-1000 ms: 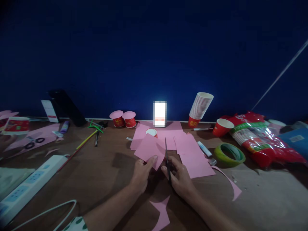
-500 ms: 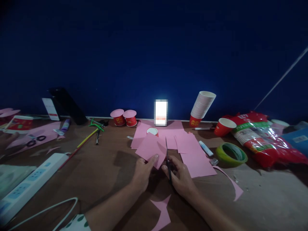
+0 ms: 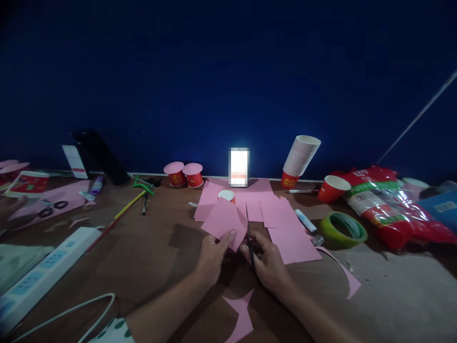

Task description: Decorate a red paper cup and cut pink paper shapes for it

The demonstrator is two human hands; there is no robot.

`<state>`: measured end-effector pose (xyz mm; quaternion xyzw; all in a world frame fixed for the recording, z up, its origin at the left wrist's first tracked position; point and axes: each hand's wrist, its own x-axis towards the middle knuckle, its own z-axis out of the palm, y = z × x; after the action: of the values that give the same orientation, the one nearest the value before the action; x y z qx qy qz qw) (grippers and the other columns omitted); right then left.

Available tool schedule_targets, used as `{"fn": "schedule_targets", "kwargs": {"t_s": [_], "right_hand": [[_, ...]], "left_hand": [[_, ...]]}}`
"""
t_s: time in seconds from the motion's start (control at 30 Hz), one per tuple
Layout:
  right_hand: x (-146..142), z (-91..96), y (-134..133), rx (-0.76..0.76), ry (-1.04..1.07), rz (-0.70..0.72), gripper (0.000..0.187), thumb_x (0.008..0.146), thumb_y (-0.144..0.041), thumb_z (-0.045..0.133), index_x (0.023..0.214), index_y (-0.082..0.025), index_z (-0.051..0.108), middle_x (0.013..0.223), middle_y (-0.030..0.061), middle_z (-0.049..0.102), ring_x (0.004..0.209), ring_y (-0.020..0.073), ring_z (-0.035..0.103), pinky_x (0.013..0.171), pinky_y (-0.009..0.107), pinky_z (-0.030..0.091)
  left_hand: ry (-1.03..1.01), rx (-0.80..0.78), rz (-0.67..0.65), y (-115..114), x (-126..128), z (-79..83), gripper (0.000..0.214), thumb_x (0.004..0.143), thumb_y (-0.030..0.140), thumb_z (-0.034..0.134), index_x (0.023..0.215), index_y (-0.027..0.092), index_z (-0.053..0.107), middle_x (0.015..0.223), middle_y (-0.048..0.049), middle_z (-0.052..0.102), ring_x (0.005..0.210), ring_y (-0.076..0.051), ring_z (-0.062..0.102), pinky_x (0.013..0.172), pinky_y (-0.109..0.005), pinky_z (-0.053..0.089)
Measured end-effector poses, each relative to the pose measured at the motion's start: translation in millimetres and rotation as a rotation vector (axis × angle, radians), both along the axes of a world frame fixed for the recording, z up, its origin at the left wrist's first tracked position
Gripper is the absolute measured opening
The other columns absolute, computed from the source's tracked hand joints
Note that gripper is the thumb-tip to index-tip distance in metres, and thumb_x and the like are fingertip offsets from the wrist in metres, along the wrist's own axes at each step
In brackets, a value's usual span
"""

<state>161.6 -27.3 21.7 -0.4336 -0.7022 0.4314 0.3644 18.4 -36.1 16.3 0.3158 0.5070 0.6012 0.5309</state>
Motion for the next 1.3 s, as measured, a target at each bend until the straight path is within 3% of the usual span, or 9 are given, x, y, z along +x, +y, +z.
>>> {"fn": "schedule_targets", "kwargs": {"t_s": [0.2, 0.33, 0.5, 0.6, 0.7, 0.77, 1.0, 1.3], "right_hand": [[0.1, -3.4, 2.0, 0.008, -0.008, -0.05, 0.028, 0.083, -0.034, 0.055, 0.107, -0.018, 0.059, 0.074, 0.0022, 0.064, 0.066, 0.0165, 0.06, 0.059, 0.024, 0.049], [2.8, -6.2, 1.7, 0.029, 0.045, -0.082, 0.029, 0.084, -0.035, 0.053, 0.108, -0.019, 0.055, 0.083, 0.0043, 0.064, 0.075, 0.0179, 0.062, 0.063, 0.025, 0.051], [10.4, -0.6, 4.7, 0.222, -0.022, -0.168, 0.04, 0.081, -0.033, 0.056, 0.118, -0.022, 0.044, 0.105, 0.0081, 0.058, 0.083, 0.0194, 0.062, 0.073, 0.031, 0.052], [15.3, 2.8, 10.0, 0.323, -0.151, -0.263, 0.047, 0.077, -0.035, 0.06, 0.119, -0.021, 0.045, 0.112, 0.0109, 0.055, 0.09, 0.0235, 0.058, 0.078, 0.037, 0.051], [17.6, 5.5, 12.3, 0.203, -0.101, -0.261, 0.046, 0.081, -0.036, 0.055, 0.123, -0.022, 0.042, 0.106, 0.0095, 0.056, 0.09, 0.0226, 0.058, 0.071, 0.033, 0.054], [17.2, 6.6, 11.3, 0.135, -0.018, -0.237, 0.047, 0.082, -0.036, 0.055, 0.124, -0.023, 0.04, 0.106, 0.0085, 0.055, 0.081, 0.019, 0.059, 0.066, 0.029, 0.054], [9.5, 1.3, 7.3, -0.031, 0.1, -0.032, 0.038, 0.083, -0.037, 0.054, 0.117, -0.021, 0.047, 0.091, 0.005, 0.06, 0.083, 0.0181, 0.06, 0.072, 0.028, 0.052], [10.8, -8.4, 6.2, -0.037, 0.083, 0.009, 0.038, 0.082, -0.034, 0.057, 0.117, -0.02, 0.052, 0.094, 0.0059, 0.064, 0.086, 0.0189, 0.061, 0.073, 0.028, 0.051]], "left_hand": [[0.01, -0.015, -0.008, -1.0, -0.9, 3.8, 0.038, 0.069, 0.041, 0.067, 0.086, 0.007, 0.068, 0.073, -0.0097, 0.068, 0.059, -0.014, 0.057, 0.057, -0.024, 0.047], [-0.005, -0.049, -0.004, -0.7, -3.0, 6.2, 0.036, 0.066, 0.04, 0.069, 0.082, 0.008, 0.068, 0.063, -0.0065, 0.065, 0.05, -0.011, 0.053, 0.049, -0.022, 0.044], [-0.074, -0.043, 0.018, 2.2, -4.4, 1.0, 0.035, 0.065, 0.04, 0.07, 0.078, 0.008, 0.067, 0.061, -0.0044, 0.064, 0.05, -0.011, 0.053, 0.047, -0.021, 0.042], [-0.078, -0.023, 0.031, 3.4, -5.1, -1.5, 0.035, 0.065, 0.039, 0.07, 0.082, 0.008, 0.068, 0.066, -0.0052, 0.066, 0.056, -0.013, 0.057, 0.053, -0.023, 0.045], [-0.066, 0.017, 0.05, 3.4, -5.8, -1.3, 0.034, 0.066, 0.036, 0.07, 0.087, 0.009, 0.068, 0.075, -0.0071, 0.069, 0.066, -0.015, 0.061, 0.062, -0.024, 0.047], [-0.074, 0.004, 0.033, 3.2, -6.2, -0.7, 0.034, 0.066, 0.037, 0.069, 0.084, 0.008, 0.068, 0.073, -0.0078, 0.069, 0.064, -0.016, 0.061, 0.059, -0.024, 0.047], [-0.076, 0.003, 0.026, 3.4, -6.4, 2.7, 0.036, 0.065, 0.038, 0.071, 0.084, 0.008, 0.068, 0.073, -0.0089, 0.069, 0.064, -0.017, 0.062, 0.059, -0.025, 0.048], [-0.124, 0.053, 0.013, 4.3, -6.0, -1.2, 0.034, 0.067, 0.036, 0.07, 0.088, 0.009, 0.067, 0.078, -0.0099, 0.07, 0.071, -0.019, 0.063, 0.067, -0.03, 0.049]]}}
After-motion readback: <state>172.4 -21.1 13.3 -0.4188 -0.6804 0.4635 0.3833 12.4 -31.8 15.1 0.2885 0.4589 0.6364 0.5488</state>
